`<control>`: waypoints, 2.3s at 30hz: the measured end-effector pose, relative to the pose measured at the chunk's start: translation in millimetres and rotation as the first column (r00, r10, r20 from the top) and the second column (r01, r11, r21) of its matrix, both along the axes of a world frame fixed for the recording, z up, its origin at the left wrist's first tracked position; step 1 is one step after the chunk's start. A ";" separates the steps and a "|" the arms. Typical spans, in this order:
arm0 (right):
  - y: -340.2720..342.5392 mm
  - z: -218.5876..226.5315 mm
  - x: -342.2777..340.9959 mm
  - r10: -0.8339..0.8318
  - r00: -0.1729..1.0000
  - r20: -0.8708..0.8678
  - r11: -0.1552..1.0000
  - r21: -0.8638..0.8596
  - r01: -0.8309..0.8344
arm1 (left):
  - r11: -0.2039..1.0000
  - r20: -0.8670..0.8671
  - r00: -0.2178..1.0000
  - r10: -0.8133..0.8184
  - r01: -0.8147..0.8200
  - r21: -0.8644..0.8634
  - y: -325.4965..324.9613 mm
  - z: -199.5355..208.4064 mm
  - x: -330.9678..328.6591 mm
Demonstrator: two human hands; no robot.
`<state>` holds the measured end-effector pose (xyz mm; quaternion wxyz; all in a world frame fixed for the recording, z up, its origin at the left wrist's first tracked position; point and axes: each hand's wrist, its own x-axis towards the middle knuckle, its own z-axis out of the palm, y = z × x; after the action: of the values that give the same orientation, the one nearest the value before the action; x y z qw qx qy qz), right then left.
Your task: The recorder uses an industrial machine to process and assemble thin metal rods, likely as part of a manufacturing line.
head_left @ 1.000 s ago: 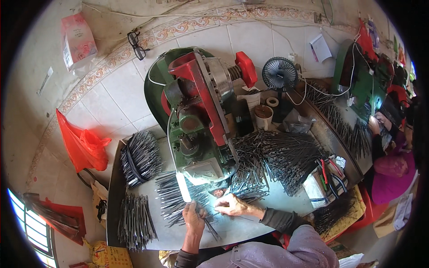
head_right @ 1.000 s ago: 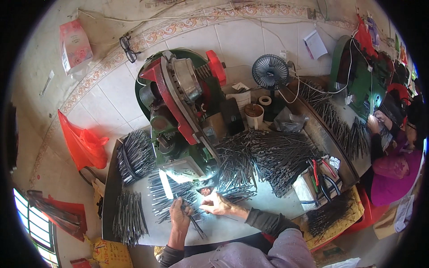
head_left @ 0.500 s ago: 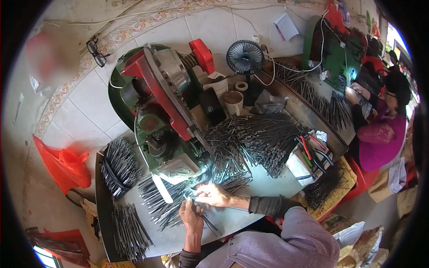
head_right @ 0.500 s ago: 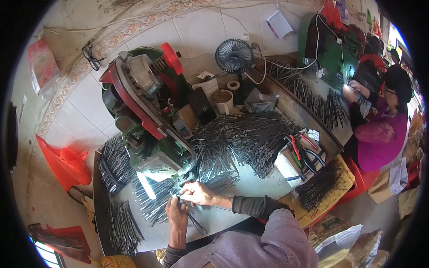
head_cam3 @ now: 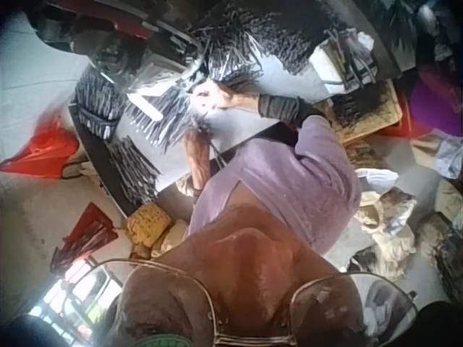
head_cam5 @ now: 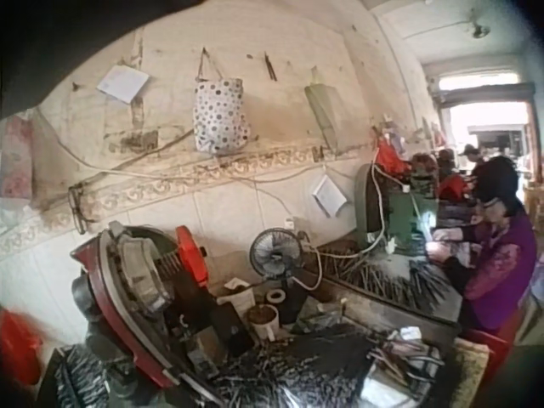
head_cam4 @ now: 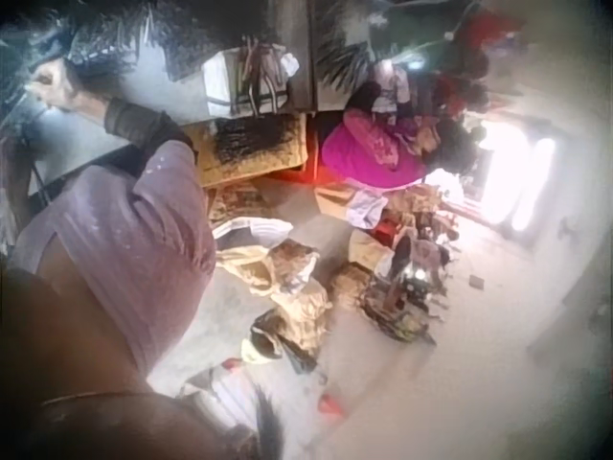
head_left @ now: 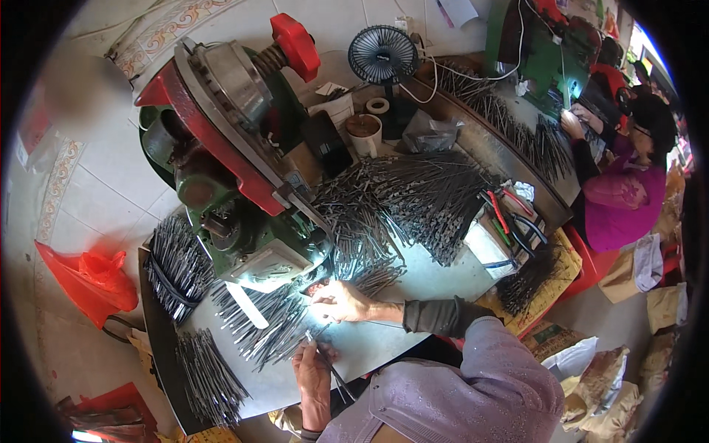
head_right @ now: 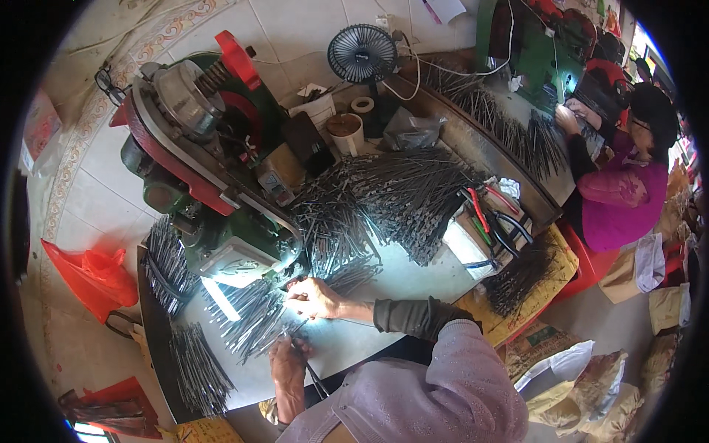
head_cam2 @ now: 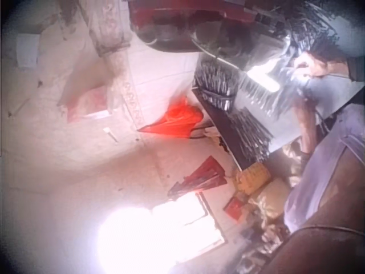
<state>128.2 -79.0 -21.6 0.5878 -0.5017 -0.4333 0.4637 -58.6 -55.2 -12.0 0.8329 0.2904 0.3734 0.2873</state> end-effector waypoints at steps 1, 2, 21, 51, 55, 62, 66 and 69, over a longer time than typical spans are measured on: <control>-0.2 -1.0 -0.2 -0.002 1.000 -0.006 1.000 -0.002 0.002 | 1.000 -0.001 1.000 0.000 0.000 0.027 -2.3 -1.3 -4.8; -1.1 -2.4 0.0 0.005 0.999 -0.037 1.000 -0.011 -0.005 | 0.998 -0.043 0.999 0.003 0.000 0.068 -4.0 -0.3 -9.9; -2.0 -4.0 -3.7 0.045 0.996 0.078 0.998 0.036 -0.048 | 0.999 0.002 0.999 0.034 -0.034 0.039 4.7 13.6 -37.4; -2.7 5.8 0.5 -0.149 0.987 0.061 0.978 0.159 0.138 | 0.922 -0.076 0.997 -0.021 0.049 0.385 32.0 9.6 52.6; 1.1 13.9 3.1 -0.230 0.947 0.225 0.963 0.193 0.188 | 0.909 -0.142 0.990 -0.012 0.070 0.412 42.9 9.1 47.4; 10.2 10.1 -3.7 -0.236 0.969 0.078 0.971 -0.028 0.238 | 0.900 -0.157 0.988 -0.015 0.081 0.427 60.7 15.5 57.4; 16.6 5.6 -2.8 -0.269 0.963 0.034 0.958 -0.091 0.271 | 0.930 -0.114 0.993 0.000 0.042 0.366 61.3 14.2 62.5; 19.1 9.2 -2.8 -0.262 0.965 0.016 0.960 -0.096 0.262 | 0.940 -0.133 0.991 -0.024 0.068 0.334 63.2 12.7 61.2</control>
<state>125.4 -59.9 -12.4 0.6183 -0.5832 -0.3408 0.4017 2.6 8.0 0.6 0.7517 0.4552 0.3640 0.3085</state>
